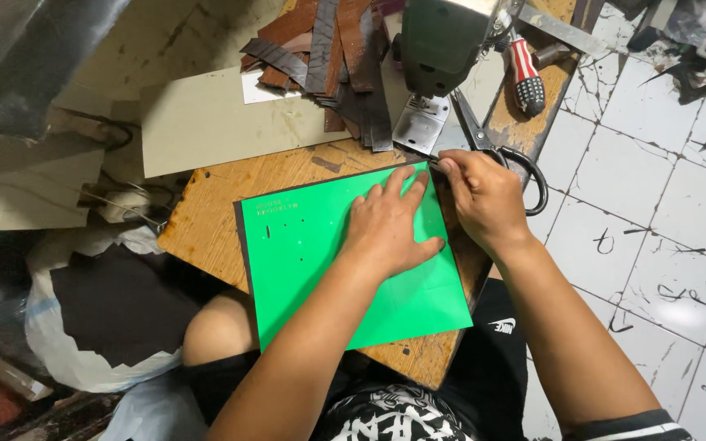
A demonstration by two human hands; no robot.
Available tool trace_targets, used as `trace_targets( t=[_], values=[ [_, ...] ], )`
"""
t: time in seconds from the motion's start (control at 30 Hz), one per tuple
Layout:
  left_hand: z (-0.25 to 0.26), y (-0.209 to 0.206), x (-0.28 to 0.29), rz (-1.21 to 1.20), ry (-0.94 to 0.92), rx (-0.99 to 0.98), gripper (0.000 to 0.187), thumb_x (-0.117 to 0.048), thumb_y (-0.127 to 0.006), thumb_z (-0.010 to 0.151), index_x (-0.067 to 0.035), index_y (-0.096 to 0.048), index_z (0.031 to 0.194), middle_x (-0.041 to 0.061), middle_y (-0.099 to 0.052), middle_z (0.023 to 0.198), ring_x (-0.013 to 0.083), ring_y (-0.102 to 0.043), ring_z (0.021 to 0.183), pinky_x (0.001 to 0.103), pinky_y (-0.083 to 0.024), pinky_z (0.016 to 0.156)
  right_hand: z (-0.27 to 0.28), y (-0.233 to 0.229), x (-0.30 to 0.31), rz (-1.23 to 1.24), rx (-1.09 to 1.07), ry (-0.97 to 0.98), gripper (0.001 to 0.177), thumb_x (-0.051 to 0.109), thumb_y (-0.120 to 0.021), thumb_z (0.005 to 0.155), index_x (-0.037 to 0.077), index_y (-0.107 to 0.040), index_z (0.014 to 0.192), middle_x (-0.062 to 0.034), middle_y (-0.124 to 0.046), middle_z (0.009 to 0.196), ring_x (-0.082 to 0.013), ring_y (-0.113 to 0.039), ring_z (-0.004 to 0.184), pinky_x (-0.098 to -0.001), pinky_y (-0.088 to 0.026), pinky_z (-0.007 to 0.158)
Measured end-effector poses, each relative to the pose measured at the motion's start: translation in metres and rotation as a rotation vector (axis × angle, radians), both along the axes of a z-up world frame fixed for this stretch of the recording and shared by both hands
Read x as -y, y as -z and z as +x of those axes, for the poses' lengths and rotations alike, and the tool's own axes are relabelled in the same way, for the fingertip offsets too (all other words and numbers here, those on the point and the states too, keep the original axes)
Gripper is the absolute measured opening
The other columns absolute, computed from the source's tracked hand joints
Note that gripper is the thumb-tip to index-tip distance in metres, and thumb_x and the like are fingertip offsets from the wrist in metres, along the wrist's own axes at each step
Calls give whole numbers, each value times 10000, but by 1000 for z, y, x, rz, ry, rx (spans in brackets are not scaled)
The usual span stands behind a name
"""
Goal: Cutting leather pieces using a template and scissors
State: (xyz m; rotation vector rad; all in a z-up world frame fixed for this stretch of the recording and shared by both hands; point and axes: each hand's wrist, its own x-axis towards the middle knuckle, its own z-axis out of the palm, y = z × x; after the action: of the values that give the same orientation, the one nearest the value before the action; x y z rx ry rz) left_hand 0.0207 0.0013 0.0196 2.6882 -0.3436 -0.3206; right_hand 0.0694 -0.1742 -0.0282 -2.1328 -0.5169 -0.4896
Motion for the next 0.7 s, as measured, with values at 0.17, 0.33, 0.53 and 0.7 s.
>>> trace_targets(
  t=[0.17,0.33,0.53,0.7],
  values=[
    [1,1,1,0,-7,-1,959,-493,-792,700,-124,-476,1526,104,-390,1550,421,-620,1149,577,-508,920,-5,-3,2,-60,12,-34,101,92,-687,1049,65,-765,1108,-133,-738,901,-363,-725,897,-433,-568,757],
    [1,1,1,6,-7,4,963,-505,-797,692,-119,-489,1518,107,-397,1544,418,-623,1147,573,-511,911,-6,-4,4,-74,18,-47,83,86,-685,1051,61,-754,1091,-124,-728,883,-350,-725,882,-423,-569,753],
    [2,3,1,2,-7,-16,976,-519,-799,695,-118,-478,1525,105,-377,1555,418,-612,1157,580,-503,919,-15,-12,2,-100,50,-69,86,85,-695,1040,64,-752,1100,-124,-725,873,-342,-727,870,-422,-570,744],
    [2,5,2,5,-6,1,994,-526,-814,688,-126,-475,1532,99,-389,1554,410,-617,1154,572,-503,915,-28,-9,15,-168,20,-72,98,98,-668,1046,78,-743,1106,-104,-705,866,-344,-713,869,-428,-561,735]
  ],
)
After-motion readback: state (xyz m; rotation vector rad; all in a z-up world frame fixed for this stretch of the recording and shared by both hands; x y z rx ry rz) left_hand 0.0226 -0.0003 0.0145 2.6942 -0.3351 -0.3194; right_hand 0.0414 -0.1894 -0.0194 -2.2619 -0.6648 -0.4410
